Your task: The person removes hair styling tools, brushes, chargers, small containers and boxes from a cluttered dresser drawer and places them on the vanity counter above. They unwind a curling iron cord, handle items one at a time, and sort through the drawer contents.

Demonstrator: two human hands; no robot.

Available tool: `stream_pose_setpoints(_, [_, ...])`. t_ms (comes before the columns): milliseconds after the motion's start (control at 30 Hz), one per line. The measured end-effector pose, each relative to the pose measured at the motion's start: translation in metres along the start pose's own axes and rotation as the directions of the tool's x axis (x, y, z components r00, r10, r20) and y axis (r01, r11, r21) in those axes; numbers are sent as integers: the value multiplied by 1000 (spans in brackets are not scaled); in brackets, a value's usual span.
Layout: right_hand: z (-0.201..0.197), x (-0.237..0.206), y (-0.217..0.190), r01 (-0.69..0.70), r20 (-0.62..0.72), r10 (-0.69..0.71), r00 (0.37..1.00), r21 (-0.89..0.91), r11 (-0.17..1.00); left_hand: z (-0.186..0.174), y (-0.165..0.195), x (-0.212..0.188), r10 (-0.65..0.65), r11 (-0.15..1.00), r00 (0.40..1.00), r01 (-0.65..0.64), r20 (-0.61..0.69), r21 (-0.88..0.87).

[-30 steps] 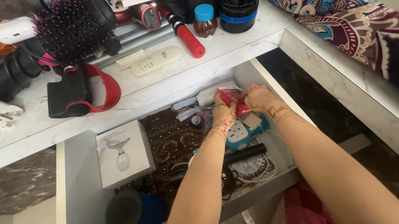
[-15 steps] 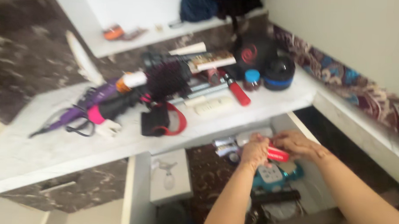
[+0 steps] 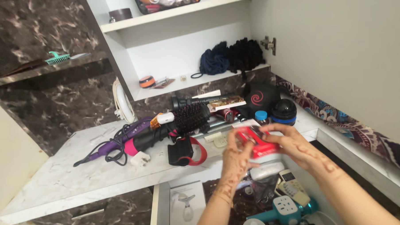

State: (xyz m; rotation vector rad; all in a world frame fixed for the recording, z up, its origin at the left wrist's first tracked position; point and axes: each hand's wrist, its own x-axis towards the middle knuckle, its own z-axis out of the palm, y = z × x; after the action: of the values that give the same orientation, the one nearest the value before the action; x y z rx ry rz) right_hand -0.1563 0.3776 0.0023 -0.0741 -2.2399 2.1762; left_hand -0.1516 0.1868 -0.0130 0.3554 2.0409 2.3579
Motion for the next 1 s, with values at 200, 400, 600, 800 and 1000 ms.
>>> stream_pose_setpoints(200, [52,31,-39,278,-113,-257,960,265,923,-20,44,55,272,953,935,-294,-227,-68])
stream_pose_setpoints(400, [106,89,-43,388,-461,-245,853,244,889,-30,55,91,563,774,802,-427,-200,468])
stream_pose_setpoints(600, [139,138,-29,553,-527,-356,772,281,784,-54,54,136,520,820,839,-437,-162,369])
stream_pose_setpoints(800, [125,164,-22,554,-415,-716,561,-454,698,-78,32,171,550,814,807,-461,-216,352])
stream_pose_setpoints(1000, [120,169,-15,651,-367,-775,514,-422,631,-71,18,172,771,555,609,-499,-186,666])
